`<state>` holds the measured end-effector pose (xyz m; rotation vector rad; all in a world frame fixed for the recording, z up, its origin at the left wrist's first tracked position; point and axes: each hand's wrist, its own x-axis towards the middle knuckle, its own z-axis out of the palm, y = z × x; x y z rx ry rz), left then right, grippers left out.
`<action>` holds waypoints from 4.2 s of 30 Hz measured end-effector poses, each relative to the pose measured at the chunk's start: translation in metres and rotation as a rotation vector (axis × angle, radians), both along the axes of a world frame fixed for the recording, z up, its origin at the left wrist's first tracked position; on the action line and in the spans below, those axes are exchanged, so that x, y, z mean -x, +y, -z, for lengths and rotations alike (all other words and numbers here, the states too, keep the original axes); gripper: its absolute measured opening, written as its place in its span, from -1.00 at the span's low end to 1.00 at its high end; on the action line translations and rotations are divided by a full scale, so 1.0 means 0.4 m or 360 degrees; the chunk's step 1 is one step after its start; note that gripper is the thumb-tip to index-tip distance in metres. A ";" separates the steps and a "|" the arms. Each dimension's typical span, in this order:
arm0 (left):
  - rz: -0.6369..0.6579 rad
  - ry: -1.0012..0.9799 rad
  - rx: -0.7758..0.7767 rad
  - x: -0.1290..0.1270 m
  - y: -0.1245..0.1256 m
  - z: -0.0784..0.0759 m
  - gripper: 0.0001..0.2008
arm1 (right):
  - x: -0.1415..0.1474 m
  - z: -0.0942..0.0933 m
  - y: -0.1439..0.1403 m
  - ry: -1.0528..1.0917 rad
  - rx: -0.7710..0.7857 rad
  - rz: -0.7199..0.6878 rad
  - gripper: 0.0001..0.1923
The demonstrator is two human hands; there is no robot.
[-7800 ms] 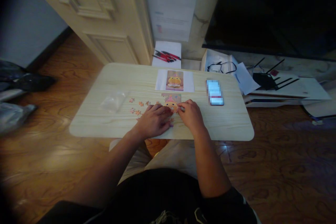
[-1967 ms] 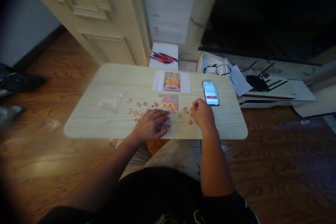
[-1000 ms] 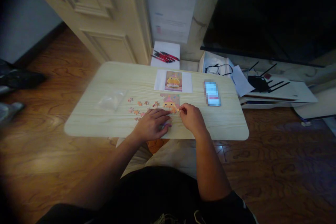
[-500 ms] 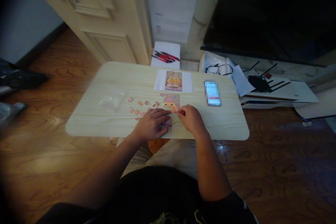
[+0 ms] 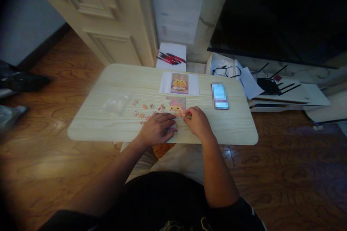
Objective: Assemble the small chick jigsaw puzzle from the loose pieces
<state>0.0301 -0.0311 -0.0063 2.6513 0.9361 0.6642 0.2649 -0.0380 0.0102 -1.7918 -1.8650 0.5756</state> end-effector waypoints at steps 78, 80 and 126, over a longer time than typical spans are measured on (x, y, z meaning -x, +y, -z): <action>-0.0278 -0.0406 -0.0052 0.026 -0.009 -0.007 -0.74 | 0.035 -0.024 -0.008 0.0234 0.0186 -0.0095 -0.87; -0.0287 -0.0382 -0.0082 0.040 -0.009 -0.010 -0.81 | 0.057 -0.027 0.011 0.0273 0.0134 -0.0085 -0.89; -0.0539 -0.0019 -0.0086 0.071 -0.011 -0.006 -0.62 | 0.112 -0.032 -0.031 0.0053 -0.0161 -0.0146 -0.78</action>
